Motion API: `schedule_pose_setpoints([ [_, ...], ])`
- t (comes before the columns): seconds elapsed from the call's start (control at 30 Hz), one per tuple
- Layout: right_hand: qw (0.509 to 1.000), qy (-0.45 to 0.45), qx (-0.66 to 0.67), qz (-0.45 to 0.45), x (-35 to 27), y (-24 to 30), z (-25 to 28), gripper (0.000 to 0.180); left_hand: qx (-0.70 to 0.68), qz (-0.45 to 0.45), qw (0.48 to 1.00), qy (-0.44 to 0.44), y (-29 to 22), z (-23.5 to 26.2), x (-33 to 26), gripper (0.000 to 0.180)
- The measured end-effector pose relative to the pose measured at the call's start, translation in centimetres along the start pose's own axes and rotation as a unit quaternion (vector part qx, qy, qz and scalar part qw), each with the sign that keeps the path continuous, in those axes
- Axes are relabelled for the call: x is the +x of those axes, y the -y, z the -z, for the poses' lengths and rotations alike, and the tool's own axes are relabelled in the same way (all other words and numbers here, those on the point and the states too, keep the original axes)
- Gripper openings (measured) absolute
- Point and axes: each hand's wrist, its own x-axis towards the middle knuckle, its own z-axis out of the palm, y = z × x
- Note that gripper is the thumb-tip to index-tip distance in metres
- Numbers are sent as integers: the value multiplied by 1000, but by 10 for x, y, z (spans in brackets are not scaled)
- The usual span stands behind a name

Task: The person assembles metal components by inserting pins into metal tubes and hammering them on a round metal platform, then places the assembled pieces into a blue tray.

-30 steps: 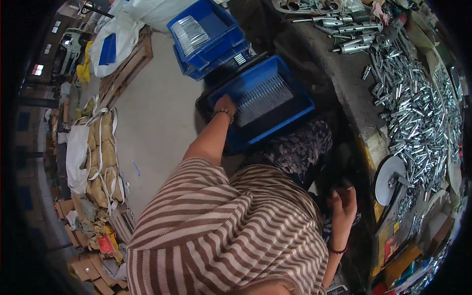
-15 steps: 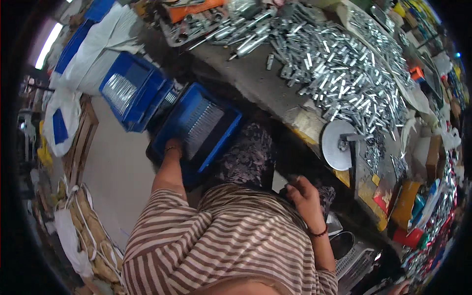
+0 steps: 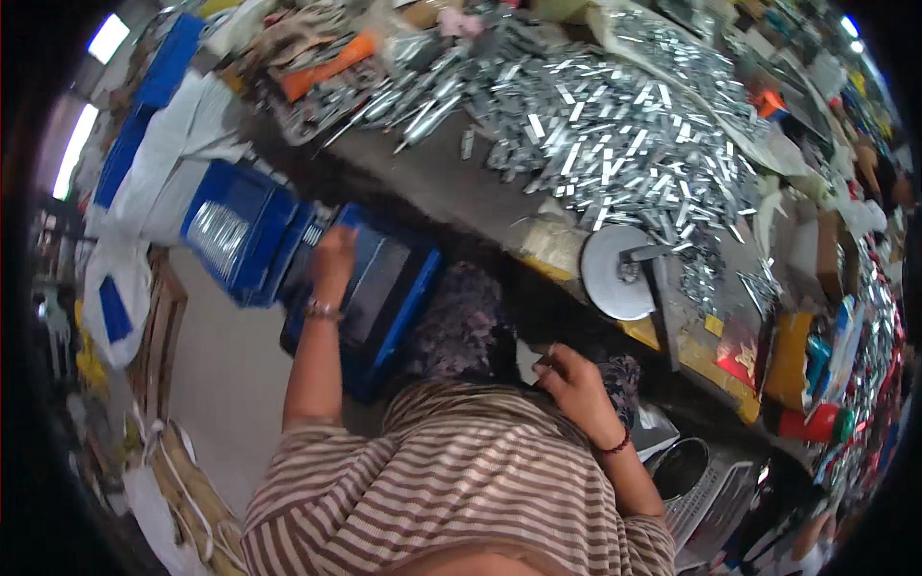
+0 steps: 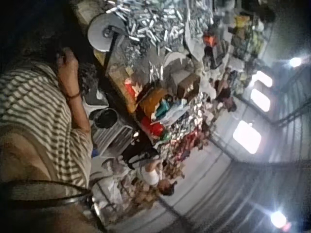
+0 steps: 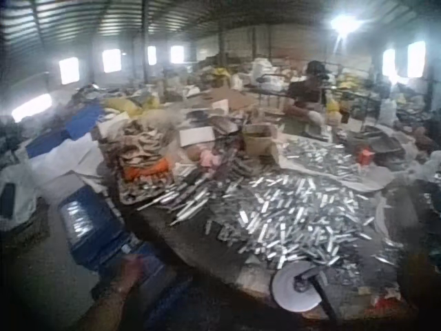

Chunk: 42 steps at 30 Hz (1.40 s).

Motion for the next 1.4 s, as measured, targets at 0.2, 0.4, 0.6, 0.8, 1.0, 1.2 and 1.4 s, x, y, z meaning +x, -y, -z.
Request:
schedule_pose_setpoints([
  [0.2,999,-1,46,-23,-7,-19,9,21,-52,-83,939,331,-32,59,17,28],
  [0.4,993,33,78,-85,-10,-25,2,17,247,-140,900,331,136,-9,-56,26],
  [0.6,992,31,31,-115,-5,-14,-11,22,264,-104,884,370,141,-18,-65,28],
  [0.8,993,43,16,-106,3,-25,-21,24,219,-10,882,416,156,-40,-61,37],
  [1.0,992,54,9,-112,7,-23,-23,26,241,-101,864,430,171,-51,-59,50],
  [1.2,993,58,16,-106,6,-27,-21,21,173,3,896,410,205,-83,-63,34],
  [1.4,993,59,-3,-105,3,-19,-24,19,227,-121,888,380,171,-51,-62,20],
])
